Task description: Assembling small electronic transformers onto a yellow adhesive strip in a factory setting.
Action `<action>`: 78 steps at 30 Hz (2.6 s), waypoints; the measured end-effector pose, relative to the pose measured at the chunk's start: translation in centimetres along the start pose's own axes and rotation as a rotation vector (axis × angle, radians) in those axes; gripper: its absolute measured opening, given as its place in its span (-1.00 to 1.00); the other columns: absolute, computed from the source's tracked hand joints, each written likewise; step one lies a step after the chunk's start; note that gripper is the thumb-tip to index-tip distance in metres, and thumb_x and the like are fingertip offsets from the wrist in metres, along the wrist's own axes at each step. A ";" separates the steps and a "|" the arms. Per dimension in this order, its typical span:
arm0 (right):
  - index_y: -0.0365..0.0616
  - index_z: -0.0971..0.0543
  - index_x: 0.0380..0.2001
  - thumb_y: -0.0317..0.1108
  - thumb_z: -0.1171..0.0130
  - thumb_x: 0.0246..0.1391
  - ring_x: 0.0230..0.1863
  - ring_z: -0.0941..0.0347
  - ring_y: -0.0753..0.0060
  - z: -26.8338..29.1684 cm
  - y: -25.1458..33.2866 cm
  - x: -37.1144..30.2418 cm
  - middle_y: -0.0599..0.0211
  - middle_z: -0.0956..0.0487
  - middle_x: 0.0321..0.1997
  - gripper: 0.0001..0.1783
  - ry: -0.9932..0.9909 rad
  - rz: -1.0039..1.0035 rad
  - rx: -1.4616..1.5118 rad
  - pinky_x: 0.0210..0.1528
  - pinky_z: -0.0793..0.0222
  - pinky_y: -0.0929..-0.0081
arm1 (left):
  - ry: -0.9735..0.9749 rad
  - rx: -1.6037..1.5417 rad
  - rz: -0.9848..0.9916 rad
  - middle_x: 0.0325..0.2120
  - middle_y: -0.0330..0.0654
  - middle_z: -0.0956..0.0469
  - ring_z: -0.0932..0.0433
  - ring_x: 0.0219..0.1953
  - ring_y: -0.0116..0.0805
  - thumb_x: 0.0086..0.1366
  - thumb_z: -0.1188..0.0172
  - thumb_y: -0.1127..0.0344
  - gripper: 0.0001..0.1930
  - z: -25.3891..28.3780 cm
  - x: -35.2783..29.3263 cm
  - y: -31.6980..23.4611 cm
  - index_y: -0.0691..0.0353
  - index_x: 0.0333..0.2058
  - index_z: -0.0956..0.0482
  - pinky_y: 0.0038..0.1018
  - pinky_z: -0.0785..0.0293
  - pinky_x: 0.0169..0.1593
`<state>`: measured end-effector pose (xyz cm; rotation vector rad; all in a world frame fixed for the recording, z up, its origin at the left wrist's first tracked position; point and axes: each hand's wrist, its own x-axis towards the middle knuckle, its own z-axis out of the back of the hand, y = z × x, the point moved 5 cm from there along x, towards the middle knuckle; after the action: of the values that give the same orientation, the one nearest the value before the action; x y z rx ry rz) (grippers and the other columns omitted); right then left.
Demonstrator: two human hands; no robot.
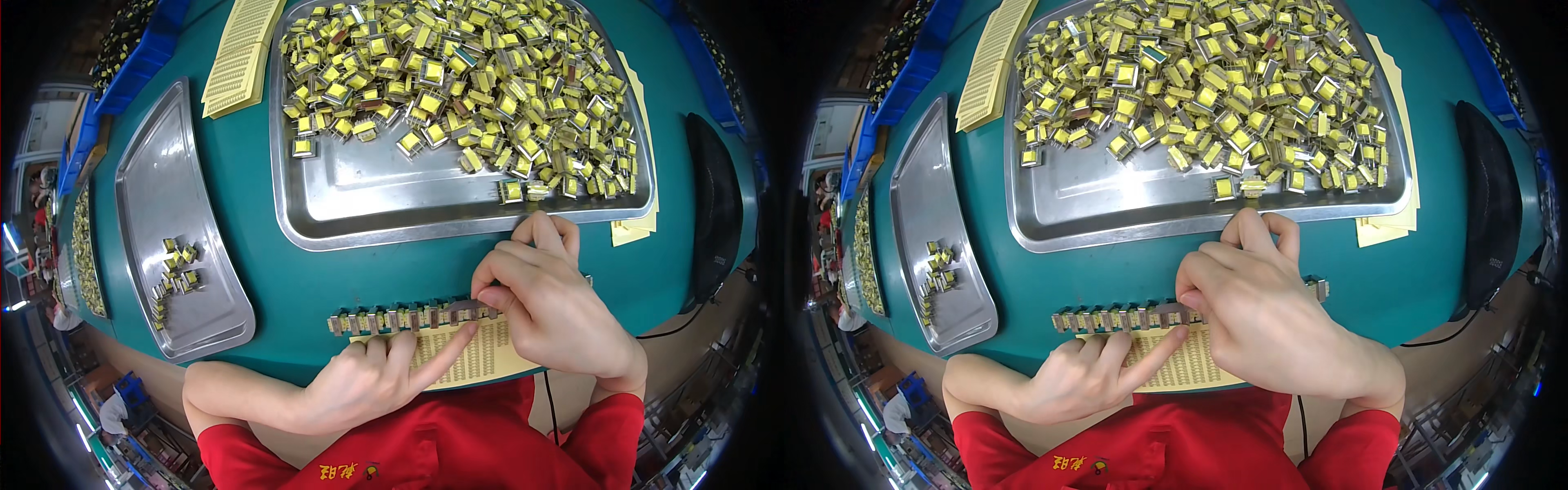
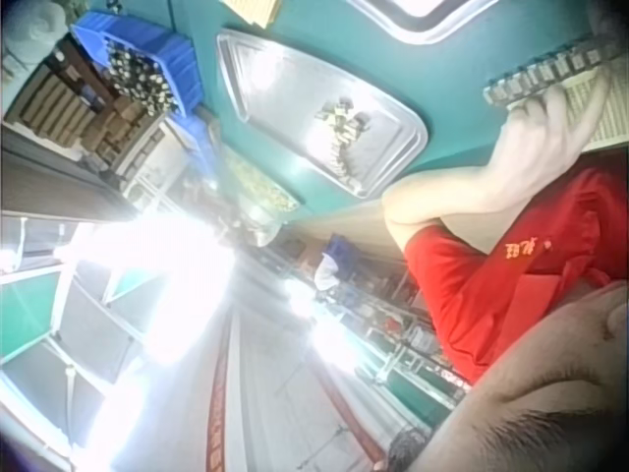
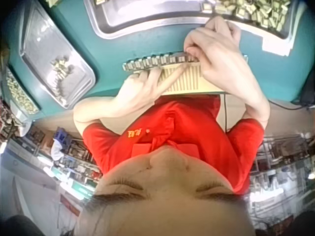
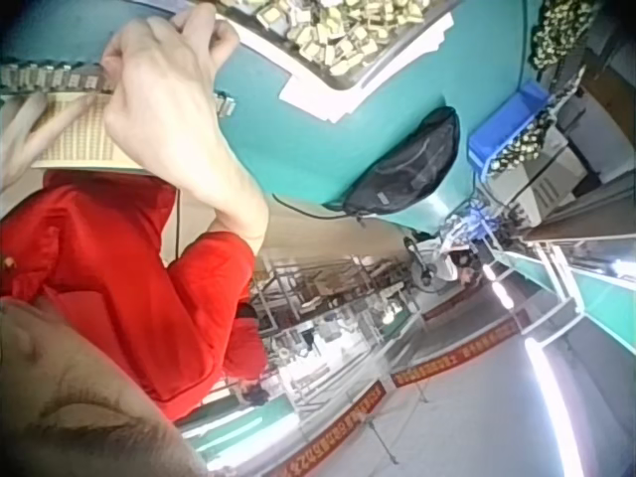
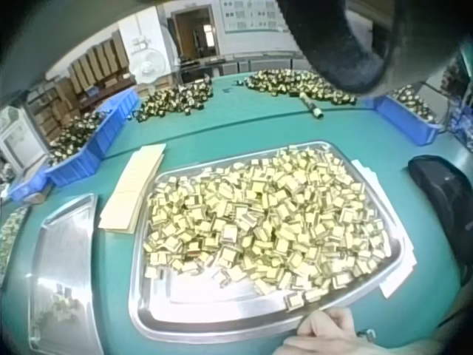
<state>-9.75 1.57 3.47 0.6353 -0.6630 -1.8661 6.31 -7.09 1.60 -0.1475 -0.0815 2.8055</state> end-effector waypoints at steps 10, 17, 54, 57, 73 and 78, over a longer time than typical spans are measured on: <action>-0.13 -0.52 -0.43 -0.53 -0.22 -0.02 -0.15 -0.28 0.20 -0.2 0.1 -0.1 0.39 -0.50 -0.40 -0.91 0.000 0.010 -0.014 0.14 -0.05 0.27 | 0.007 -0.046 -0.017 -0.58 -0.31 -0.27 -0.23 -0.76 -0.64 0.11 -0.05 0.39 -0.20 0.2 -0.1 0.3 -0.05 0.41 -0.18 -0.62 -0.23 -0.69; -0.14 -0.52 -0.43 -0.54 -0.20 -0.01 -0.15 -0.29 0.22 0.3 -0.4 -0.5 0.39 -0.51 -0.40 -0.92 0.005 -0.019 0.005 0.12 -0.07 0.29 | 0.031 -0.083 -0.046 -0.54 -0.25 -0.39 -0.28 -0.76 -0.63 0.10 -0.06 0.38 -0.18 0.2 0.7 0.2 -0.02 0.41 -0.16 -0.62 -0.30 -0.66; -0.02 -0.60 -0.09 -0.20 -0.21 0.26 -0.20 -0.53 0.24 2.2 1.0 -5.4 0.17 -0.60 -0.20 -0.77 -0.065 -0.220 -0.133 -0.17 -0.47 0.35 | -0.453 -0.657 -0.199 -0.38 0.05 -0.59 -0.53 -0.42 -0.03 0.29 -0.15 -0.04 -0.62 -13.3 6.5 -1.5 0.17 -0.20 -0.64 0.04 -0.40 -0.42; -0.12 -0.60 -0.07 -0.25 -0.20 0.27 -0.16 -0.54 0.29 -0.7 -1.9 -9.4 0.17 -0.63 -0.18 -0.75 -0.302 -0.220 0.195 -0.08 -0.46 0.37 | -0.286 -0.172 -0.290 -0.31 0.06 -0.57 -0.59 -0.36 -0.09 0.14 -0.19 0.06 -0.58 -8.2 6.5 -4.6 0.23 -0.12 -0.65 -0.17 -0.49 -0.39; -0.14 -0.65 -0.24 -0.55 -0.29 0.01 -0.30 -0.32 0.40 -4.6 0.1 -12.9 0.47 -0.41 -0.51 -0.80 -0.636 -0.330 -0.022 -0.04 -0.14 0.42 | -0.050 0.080 -0.068 0.16 0.16 -0.38 -0.45 -0.34 -0.32 0.08 -0.10 0.26 -0.58 1.4 0.3 -5.2 0.45 -0.15 -0.62 -0.51 -0.48 -0.27; -0.08 -0.68 -0.12 -0.43 -0.36 0.02 -0.31 -0.33 0.45 -5.7 -0.5 -14.6 0.56 -0.44 -0.47 -0.70 -0.611 -0.355 -0.138 -0.01 -0.10 0.40 | -0.007 0.114 -0.124 0.15 0.15 -0.39 -0.40 -0.42 -0.42 0.06 -0.11 0.30 -0.53 1.6 0.8 -5.4 0.43 -0.05 -0.58 -0.61 -0.45 -0.32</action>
<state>-1.09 14.35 0.93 0.0770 -0.8345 -2.4444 7.09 -1.76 3.49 -0.1023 0.0649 2.6784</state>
